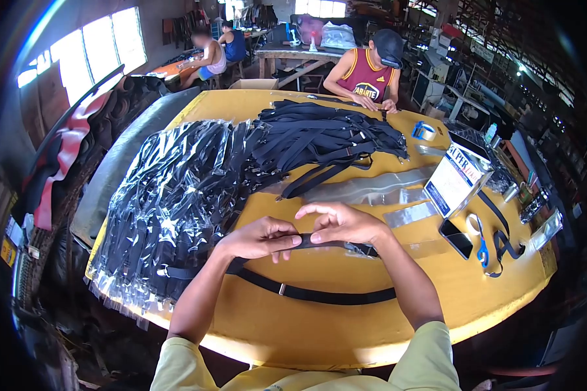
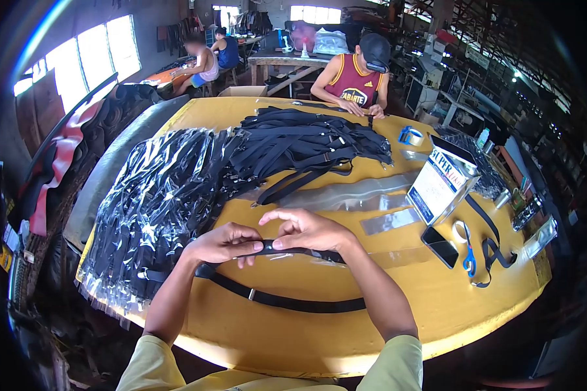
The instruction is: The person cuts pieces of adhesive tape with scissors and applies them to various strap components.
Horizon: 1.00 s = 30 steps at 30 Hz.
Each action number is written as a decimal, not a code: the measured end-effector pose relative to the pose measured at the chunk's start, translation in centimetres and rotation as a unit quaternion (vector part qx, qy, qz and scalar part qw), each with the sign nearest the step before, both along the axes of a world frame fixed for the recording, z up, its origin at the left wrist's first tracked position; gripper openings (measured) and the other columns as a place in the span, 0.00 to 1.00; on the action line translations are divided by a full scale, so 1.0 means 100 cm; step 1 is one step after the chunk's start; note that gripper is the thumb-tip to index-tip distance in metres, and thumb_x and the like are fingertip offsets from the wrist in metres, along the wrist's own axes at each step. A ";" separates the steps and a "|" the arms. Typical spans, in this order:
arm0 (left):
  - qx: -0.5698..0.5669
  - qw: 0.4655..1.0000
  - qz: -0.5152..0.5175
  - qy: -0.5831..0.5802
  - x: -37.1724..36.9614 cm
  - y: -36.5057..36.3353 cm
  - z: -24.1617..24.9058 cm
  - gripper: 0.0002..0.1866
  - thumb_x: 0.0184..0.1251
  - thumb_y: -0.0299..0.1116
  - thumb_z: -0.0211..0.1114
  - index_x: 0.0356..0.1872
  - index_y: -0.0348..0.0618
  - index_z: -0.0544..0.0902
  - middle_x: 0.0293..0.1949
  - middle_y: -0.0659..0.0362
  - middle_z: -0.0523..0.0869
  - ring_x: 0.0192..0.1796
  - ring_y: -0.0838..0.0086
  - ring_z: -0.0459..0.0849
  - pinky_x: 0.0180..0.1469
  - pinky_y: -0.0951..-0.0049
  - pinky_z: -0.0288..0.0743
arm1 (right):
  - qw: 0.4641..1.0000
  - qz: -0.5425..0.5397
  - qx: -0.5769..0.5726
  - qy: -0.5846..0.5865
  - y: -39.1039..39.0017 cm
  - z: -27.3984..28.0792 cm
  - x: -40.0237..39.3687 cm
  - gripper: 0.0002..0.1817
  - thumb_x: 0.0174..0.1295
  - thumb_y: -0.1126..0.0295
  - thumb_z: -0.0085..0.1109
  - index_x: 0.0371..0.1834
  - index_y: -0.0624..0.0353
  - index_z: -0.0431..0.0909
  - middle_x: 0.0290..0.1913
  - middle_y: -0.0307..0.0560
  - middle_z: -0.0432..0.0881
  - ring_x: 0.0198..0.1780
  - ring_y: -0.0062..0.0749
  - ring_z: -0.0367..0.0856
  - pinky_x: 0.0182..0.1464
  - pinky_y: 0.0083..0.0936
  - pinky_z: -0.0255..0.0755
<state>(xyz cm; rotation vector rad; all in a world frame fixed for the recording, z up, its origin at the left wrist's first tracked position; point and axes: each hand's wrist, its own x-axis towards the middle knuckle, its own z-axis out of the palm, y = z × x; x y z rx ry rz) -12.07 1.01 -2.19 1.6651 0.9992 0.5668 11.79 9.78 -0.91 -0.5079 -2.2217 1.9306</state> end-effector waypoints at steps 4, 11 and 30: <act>0.011 1.000 0.010 -0.009 -0.028 -0.005 -0.017 0.19 0.77 0.43 0.59 0.48 0.33 0.81 0.35 0.58 0.86 0.38 0.78 0.84 0.42 0.75 0.79 | 0.998 -0.042 0.041 0.006 0.010 0.000 0.010 0.27 0.65 0.69 0.68 0.66 0.54 0.70 0.33 0.35 0.80 0.34 0.13 0.75 0.36 0.15 0.67; 0.018 0.999 0.040 -0.018 -0.023 -0.017 -0.012 0.16 0.77 0.39 0.60 0.46 0.33 0.81 0.31 0.63 0.82 0.34 0.81 0.81 0.40 0.76 0.77 | 0.997 -0.006 0.071 -0.018 0.005 -0.010 -0.013 0.30 0.65 0.68 0.68 0.68 0.56 0.68 0.34 0.38 0.81 0.36 0.14 0.76 0.37 0.15 0.68; 0.019 0.999 0.030 0.003 -0.032 -0.025 -0.018 0.13 0.77 0.37 0.60 0.45 0.35 0.80 0.30 0.62 0.83 0.34 0.80 0.79 0.39 0.75 0.74 | 0.998 0.048 0.042 -0.004 -0.002 -0.020 -0.046 0.31 0.64 0.71 0.69 0.68 0.58 0.66 0.33 0.39 0.82 0.33 0.15 0.76 0.35 0.17 0.69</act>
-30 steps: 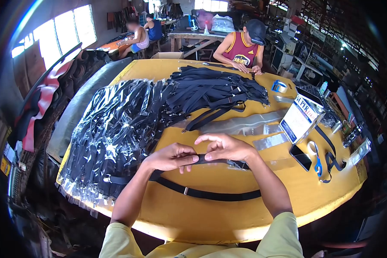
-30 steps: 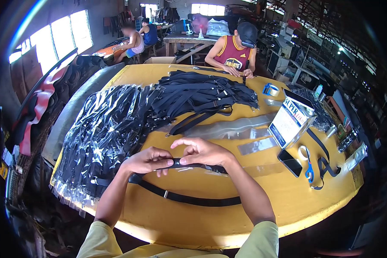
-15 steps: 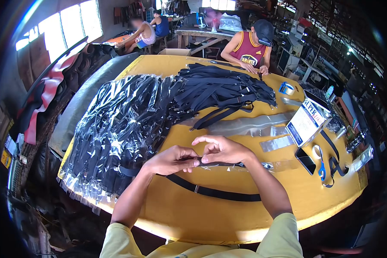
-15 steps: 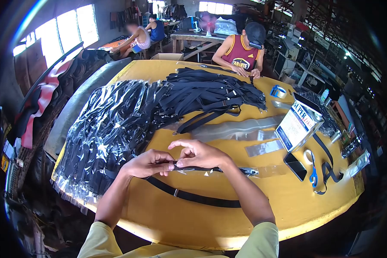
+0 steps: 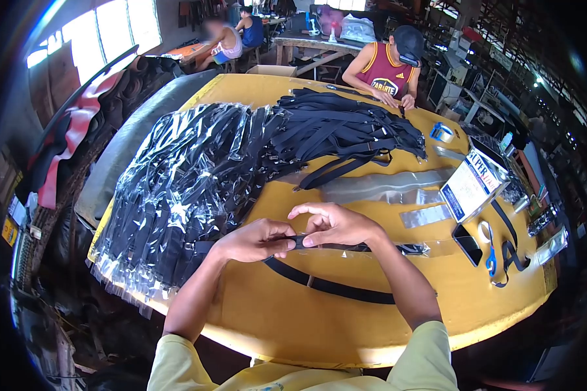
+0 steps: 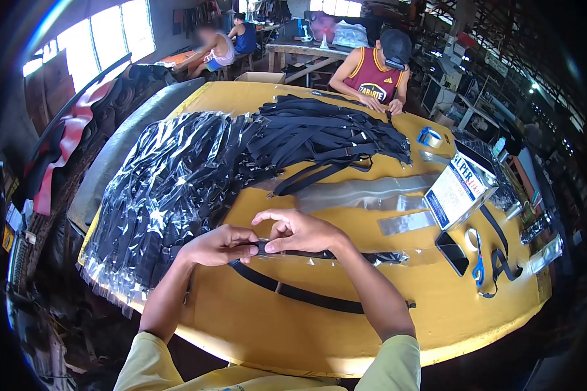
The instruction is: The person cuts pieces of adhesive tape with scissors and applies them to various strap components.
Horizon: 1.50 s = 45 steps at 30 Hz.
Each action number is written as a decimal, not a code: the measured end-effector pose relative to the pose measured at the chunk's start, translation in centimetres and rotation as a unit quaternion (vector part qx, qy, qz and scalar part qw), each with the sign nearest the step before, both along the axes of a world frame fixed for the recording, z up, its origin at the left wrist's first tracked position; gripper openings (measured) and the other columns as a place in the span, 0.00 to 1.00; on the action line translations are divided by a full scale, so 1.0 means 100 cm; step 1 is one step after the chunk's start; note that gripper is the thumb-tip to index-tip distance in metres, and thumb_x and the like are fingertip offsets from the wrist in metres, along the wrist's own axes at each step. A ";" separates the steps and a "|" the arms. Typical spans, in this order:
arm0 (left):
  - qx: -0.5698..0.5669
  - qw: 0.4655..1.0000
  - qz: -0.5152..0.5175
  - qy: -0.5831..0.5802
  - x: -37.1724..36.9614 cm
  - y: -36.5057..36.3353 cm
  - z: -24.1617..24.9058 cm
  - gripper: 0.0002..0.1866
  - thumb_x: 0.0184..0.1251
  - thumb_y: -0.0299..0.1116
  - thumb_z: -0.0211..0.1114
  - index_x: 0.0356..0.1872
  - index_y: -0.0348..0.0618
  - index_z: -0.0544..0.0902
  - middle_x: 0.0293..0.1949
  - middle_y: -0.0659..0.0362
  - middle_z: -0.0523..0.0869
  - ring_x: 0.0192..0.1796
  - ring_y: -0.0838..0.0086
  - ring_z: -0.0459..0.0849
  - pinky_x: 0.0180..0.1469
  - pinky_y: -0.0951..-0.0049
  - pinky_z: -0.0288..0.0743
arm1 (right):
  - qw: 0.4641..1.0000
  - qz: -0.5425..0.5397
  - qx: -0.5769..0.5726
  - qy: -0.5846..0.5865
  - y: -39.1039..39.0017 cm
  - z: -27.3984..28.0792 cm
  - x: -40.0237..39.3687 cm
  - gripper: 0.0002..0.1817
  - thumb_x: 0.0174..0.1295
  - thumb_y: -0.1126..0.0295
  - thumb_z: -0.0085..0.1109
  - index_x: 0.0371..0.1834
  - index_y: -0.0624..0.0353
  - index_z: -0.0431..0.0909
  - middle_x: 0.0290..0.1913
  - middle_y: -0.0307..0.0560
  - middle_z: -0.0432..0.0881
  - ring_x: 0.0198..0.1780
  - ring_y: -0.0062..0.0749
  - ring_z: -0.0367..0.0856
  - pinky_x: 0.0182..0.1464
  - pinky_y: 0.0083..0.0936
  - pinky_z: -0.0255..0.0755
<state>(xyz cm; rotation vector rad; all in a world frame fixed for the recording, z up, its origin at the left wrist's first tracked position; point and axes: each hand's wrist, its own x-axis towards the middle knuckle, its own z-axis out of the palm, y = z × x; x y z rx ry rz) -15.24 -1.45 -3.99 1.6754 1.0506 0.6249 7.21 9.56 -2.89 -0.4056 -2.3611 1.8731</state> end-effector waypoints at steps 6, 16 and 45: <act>0.094 0.980 0.040 0.170 -0.028 -0.014 -0.007 0.16 0.75 0.43 0.59 0.48 0.40 0.82 0.38 0.52 0.89 0.39 0.61 0.88 0.43 0.65 0.78 | 1.000 -0.026 0.009 -0.006 0.009 0.004 0.012 0.30 0.64 0.69 0.68 0.66 0.61 0.67 0.31 0.43 0.84 0.31 0.17 0.79 0.34 0.19 0.70; 0.103 0.973 0.015 0.208 -0.040 -0.020 0.010 0.12 0.75 0.41 0.56 0.46 0.47 0.84 0.29 0.58 0.87 0.34 0.63 0.87 0.39 0.63 0.76 | 0.991 0.075 0.081 -0.077 0.013 -0.007 -0.023 0.35 0.60 0.68 0.72 0.70 0.57 0.66 0.34 0.42 0.84 0.33 0.18 0.80 0.35 0.20 0.72; 0.106 0.963 -0.006 0.246 -0.045 -0.017 0.018 0.11 0.73 0.38 0.59 0.43 0.44 0.85 0.26 0.57 0.86 0.30 0.65 0.86 0.35 0.64 0.74 | 0.991 0.126 -0.035 -0.032 0.019 -0.030 -0.038 0.36 0.59 0.68 0.73 0.68 0.62 0.66 0.35 0.44 0.84 0.34 0.20 0.79 0.37 0.22 0.73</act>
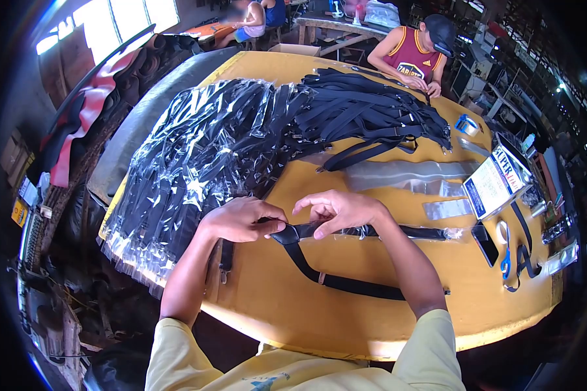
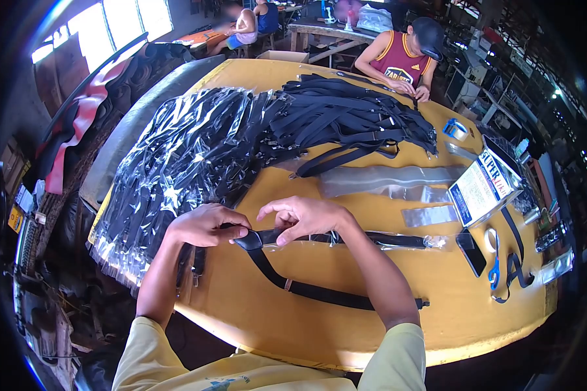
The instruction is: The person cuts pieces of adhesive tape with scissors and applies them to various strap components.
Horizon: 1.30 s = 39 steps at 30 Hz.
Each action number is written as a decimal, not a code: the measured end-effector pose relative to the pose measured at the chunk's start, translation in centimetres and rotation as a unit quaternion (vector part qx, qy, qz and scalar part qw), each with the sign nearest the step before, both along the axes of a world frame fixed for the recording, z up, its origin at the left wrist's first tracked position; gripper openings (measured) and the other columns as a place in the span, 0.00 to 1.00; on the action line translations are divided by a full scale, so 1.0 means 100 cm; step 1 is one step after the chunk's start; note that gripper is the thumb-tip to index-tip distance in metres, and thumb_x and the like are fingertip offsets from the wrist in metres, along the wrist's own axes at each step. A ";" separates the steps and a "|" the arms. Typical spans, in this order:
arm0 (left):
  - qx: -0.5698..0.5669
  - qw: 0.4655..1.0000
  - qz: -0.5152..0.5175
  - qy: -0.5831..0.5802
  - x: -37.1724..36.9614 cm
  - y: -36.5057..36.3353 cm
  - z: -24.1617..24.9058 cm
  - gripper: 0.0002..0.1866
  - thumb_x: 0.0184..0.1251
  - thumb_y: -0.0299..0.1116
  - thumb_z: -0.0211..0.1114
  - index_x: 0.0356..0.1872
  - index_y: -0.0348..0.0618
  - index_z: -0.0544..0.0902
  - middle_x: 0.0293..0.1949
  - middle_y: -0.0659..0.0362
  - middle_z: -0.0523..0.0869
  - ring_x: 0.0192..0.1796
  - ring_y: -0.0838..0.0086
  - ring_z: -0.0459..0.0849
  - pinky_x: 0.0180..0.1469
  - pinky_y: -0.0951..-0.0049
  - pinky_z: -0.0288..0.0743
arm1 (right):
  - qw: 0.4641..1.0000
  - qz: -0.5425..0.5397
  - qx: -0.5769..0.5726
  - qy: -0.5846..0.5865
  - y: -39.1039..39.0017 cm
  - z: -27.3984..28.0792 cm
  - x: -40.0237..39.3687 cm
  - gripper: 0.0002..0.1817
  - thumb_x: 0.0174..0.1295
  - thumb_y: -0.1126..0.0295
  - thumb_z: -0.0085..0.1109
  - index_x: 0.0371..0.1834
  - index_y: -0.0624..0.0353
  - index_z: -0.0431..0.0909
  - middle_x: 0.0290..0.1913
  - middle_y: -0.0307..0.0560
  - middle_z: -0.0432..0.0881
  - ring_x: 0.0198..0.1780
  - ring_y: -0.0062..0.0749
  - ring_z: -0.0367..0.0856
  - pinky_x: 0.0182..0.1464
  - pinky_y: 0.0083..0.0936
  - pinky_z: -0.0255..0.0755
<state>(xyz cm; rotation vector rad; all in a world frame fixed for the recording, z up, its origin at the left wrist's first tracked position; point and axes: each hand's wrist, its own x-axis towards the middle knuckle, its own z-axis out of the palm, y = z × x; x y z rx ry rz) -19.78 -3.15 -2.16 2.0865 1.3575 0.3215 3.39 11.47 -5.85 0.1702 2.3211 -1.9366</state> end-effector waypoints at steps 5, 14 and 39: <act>-0.016 1.000 0.001 0.009 0.004 0.001 0.005 0.11 0.73 0.38 0.59 0.43 0.44 0.85 0.27 0.57 0.87 0.32 0.65 0.87 0.36 0.64 0.75 | 0.996 0.010 0.072 -0.052 -0.003 0.014 0.001 0.36 0.58 0.73 0.73 0.69 0.61 0.66 0.35 0.40 0.82 0.34 0.17 0.77 0.36 0.19 0.71; 0.007 1.000 0.003 0.014 0.003 -0.001 -0.001 0.10 0.71 0.36 0.60 0.44 0.44 0.85 0.29 0.56 0.88 0.34 0.62 0.87 0.38 0.62 0.76 | 0.998 0.008 0.050 -0.026 -0.008 0.012 -0.013 0.35 0.58 0.74 0.72 0.69 0.63 0.66 0.34 0.41 0.83 0.34 0.18 0.78 0.37 0.19 0.73; 0.025 0.997 0.016 -0.070 -0.007 0.011 -0.029 0.08 0.68 0.31 0.64 0.43 0.39 0.86 0.29 0.54 0.88 0.32 0.71 0.88 0.37 0.69 0.77 | 0.977 -0.001 0.210 0.035 -0.003 -0.025 -0.037 0.45 0.51 0.69 0.75 0.71 0.67 0.59 0.44 0.56 0.86 0.43 0.36 0.86 0.46 0.31 0.79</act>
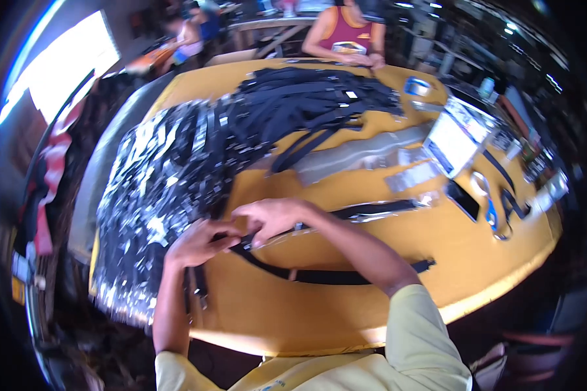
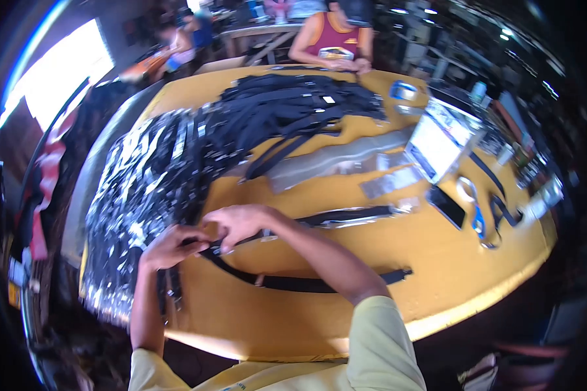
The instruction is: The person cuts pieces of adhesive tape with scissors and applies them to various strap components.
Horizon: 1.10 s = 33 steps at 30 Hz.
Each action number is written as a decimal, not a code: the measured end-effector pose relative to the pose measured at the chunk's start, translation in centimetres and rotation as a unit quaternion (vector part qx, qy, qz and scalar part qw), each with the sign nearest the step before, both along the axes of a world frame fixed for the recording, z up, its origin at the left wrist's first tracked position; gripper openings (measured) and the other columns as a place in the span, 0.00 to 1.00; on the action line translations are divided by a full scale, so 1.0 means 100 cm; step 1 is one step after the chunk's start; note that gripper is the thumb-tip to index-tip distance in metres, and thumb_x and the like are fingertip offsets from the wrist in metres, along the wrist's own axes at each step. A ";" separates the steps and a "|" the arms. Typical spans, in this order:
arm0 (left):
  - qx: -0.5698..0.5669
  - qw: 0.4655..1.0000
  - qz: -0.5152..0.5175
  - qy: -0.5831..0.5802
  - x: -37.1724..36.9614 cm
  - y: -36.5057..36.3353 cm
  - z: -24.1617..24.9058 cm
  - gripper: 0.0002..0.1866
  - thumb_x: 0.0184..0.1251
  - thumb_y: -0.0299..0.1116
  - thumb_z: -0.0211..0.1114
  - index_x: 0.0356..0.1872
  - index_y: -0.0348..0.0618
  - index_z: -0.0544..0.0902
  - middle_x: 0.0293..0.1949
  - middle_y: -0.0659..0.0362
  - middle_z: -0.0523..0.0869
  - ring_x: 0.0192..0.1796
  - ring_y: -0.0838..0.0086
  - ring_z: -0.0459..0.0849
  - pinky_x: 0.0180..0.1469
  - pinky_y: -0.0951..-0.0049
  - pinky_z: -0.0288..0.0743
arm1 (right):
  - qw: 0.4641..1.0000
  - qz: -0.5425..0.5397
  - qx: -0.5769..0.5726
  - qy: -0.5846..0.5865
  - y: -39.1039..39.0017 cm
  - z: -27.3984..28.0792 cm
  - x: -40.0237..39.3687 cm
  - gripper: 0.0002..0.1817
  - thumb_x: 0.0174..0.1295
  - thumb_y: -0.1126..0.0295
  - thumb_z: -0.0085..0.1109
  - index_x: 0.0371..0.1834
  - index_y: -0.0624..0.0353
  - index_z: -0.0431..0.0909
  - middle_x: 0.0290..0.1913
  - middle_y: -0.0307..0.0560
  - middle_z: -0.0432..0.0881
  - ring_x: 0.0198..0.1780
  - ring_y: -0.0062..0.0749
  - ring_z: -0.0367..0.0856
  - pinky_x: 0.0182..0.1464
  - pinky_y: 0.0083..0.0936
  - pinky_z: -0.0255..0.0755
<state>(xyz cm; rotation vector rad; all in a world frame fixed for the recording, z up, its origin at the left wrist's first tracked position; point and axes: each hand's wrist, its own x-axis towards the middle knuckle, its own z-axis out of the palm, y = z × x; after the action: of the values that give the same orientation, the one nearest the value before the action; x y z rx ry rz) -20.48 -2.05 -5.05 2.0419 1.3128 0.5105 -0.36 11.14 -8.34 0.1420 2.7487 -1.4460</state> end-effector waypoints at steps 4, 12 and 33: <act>-0.074 0.993 0.084 0.021 0.002 0.001 -0.004 0.08 0.67 0.31 0.66 0.41 0.39 0.87 0.29 0.57 0.88 0.31 0.76 0.87 0.37 0.72 0.77 | 0.997 -0.067 0.001 0.029 0.003 0.002 0.018 0.39 0.52 0.66 0.73 0.67 0.66 0.66 0.52 0.58 0.84 0.53 0.42 0.85 0.55 0.35 0.78; 0.003 0.984 0.090 0.151 0.017 0.001 0.012 0.07 0.65 0.31 0.67 0.41 0.41 0.87 0.33 0.49 0.89 0.35 0.55 0.88 0.40 0.60 0.79 | 0.977 -0.196 0.078 0.026 0.055 0.037 0.137 0.30 0.61 0.61 0.69 0.64 0.60 0.71 0.48 0.50 0.86 0.47 0.32 0.84 0.52 0.31 0.77; 0.326 0.897 0.166 0.247 0.042 -0.043 -0.035 0.11 0.57 0.29 0.71 0.42 0.47 0.85 0.48 0.58 0.78 0.51 0.61 0.77 0.56 0.57 0.68 | 0.709 -0.635 0.306 -0.033 0.114 -0.034 0.125 0.21 0.55 0.53 0.71 0.48 0.51 0.83 0.43 0.43 0.88 0.51 0.43 0.85 0.56 0.41 0.76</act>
<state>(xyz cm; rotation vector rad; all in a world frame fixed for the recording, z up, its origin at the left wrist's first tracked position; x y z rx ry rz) -16.23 -6.39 -8.60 2.6195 2.0259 0.6785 12.12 22.54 -11.71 2.3484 2.8272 -0.2609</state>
